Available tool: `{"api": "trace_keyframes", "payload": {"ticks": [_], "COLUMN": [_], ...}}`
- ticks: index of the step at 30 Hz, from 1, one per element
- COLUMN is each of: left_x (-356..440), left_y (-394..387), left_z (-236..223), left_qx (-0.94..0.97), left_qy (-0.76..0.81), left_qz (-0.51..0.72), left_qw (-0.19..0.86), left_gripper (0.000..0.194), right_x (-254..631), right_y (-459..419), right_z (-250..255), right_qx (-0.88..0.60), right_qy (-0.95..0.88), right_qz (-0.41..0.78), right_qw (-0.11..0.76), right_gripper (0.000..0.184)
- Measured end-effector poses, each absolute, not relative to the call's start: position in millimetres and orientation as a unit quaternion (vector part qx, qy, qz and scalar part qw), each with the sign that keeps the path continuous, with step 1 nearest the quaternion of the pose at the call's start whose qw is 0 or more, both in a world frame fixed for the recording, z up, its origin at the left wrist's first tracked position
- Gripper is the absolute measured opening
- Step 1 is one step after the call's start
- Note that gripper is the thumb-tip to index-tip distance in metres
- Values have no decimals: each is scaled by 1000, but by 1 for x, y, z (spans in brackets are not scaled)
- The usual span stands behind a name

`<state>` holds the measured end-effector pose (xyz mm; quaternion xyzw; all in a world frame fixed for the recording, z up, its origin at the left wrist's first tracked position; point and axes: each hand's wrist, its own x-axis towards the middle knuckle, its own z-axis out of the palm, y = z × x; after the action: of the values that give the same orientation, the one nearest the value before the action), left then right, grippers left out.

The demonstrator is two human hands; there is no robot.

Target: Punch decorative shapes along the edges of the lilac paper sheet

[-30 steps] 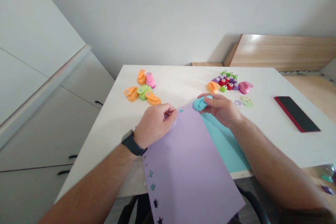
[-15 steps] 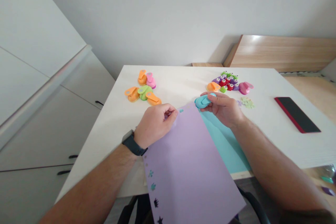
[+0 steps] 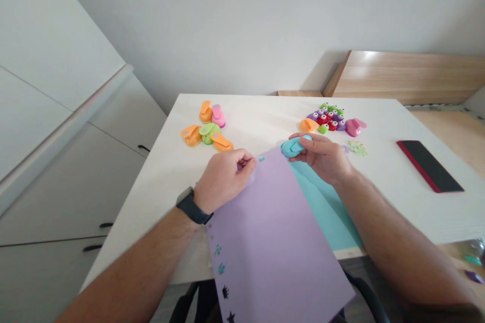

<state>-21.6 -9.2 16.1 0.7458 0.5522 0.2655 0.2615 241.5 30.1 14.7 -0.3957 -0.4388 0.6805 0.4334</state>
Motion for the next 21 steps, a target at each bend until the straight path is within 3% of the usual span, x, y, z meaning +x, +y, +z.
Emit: {"api": "trace_keyframes", "payload": {"ticks": [21], "left_x": [-21], "left_y": [-10], "left_z": [15], "left_qx": [745], "left_qy": [552], "left_qz": [268], "left_qw": [262], "left_gripper": [27], "right_x": [237], "right_y": [28], "right_z": [12], "right_qx": [-399], "right_qy": [-462], "right_qz": [675], "right_qw": [414], "right_gripper": [27]}}
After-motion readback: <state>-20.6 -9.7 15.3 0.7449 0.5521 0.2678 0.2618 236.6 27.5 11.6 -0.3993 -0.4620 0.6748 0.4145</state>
